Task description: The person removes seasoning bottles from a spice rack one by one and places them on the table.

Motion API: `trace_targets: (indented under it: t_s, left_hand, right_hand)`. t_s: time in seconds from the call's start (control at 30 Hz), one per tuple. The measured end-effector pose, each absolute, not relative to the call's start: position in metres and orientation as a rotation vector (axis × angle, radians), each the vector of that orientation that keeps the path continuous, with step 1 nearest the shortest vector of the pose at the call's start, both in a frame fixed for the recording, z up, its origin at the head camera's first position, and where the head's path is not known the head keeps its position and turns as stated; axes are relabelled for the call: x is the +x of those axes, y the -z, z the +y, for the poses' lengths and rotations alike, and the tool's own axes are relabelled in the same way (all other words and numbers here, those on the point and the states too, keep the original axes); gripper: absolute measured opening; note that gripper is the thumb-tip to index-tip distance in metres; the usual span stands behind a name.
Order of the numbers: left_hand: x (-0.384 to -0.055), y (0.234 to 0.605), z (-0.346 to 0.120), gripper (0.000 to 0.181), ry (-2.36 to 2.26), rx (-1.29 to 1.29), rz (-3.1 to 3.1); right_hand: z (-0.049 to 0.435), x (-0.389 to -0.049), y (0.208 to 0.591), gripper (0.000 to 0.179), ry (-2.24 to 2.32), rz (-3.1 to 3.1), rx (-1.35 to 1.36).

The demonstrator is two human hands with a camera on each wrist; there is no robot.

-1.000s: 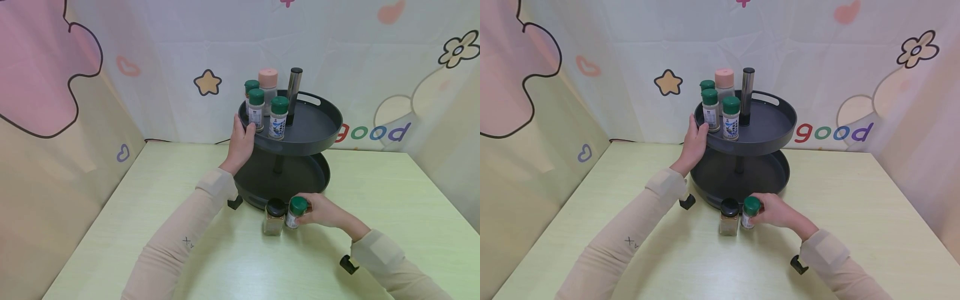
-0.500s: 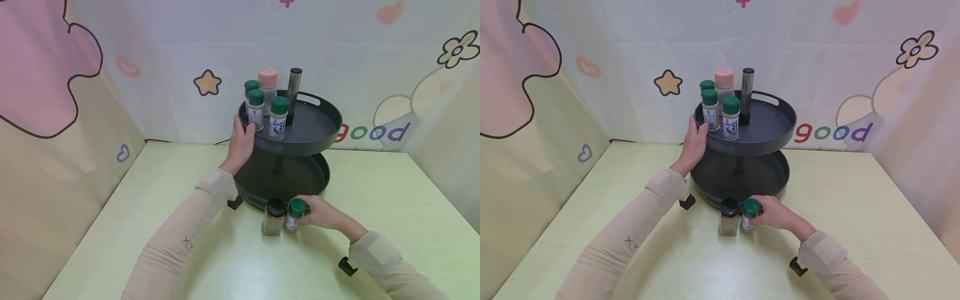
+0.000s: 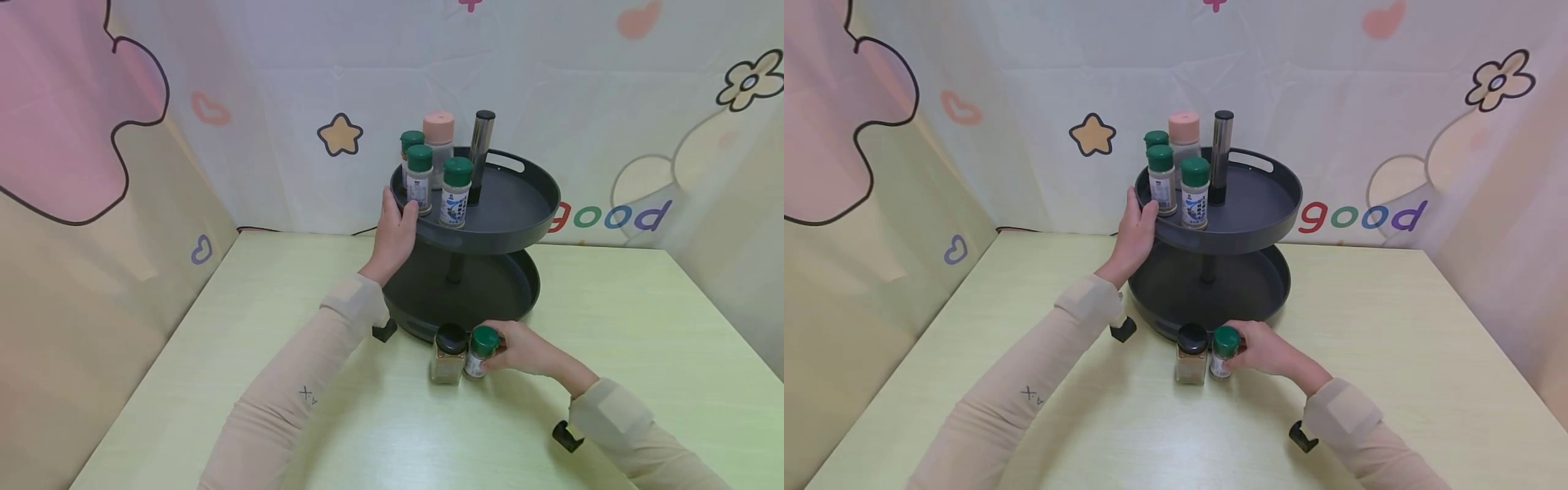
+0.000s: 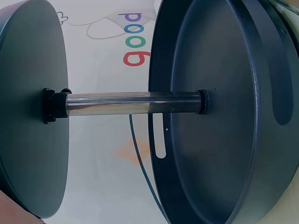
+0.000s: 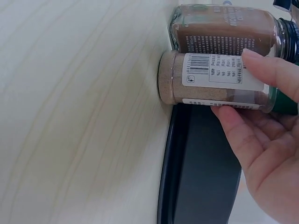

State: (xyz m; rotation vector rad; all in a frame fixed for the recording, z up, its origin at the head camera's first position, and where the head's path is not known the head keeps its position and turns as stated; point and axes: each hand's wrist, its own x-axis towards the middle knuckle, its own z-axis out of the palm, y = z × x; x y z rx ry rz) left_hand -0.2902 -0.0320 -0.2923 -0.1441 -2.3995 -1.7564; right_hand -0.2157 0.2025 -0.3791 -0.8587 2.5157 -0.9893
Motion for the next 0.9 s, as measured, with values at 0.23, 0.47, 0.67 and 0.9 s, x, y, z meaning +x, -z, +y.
trace_targets:
  t_s: [0.23,0.47,0.67,0.9]
  left_hand:
    - [-0.29,0.2928,-0.0314,0.069,1.757,-0.139,-2.4]
    - [-0.2904,0.2924,-0.0317,0.069,1.763,-0.146,-2.394]
    - [-0.2899,0.2917,-0.0314,0.069,1.765,-0.131,-2.402]
    - [-0.2903,0.2907,-0.032,0.068,1.764,-0.143,-2.394]
  right_hand:
    - [0.2025,-0.2158,0.3788,0.041,1.008,2.497,-0.85]
    - [0.2033,-0.2152,0.377,0.042,1.027,2.462,-0.836]
    - [0.2028,-0.2139,0.3741,0.045,1.019,2.453,-0.842]
    - [0.2034,-0.2147,0.3697,0.05,1.006,2.441,-0.838]
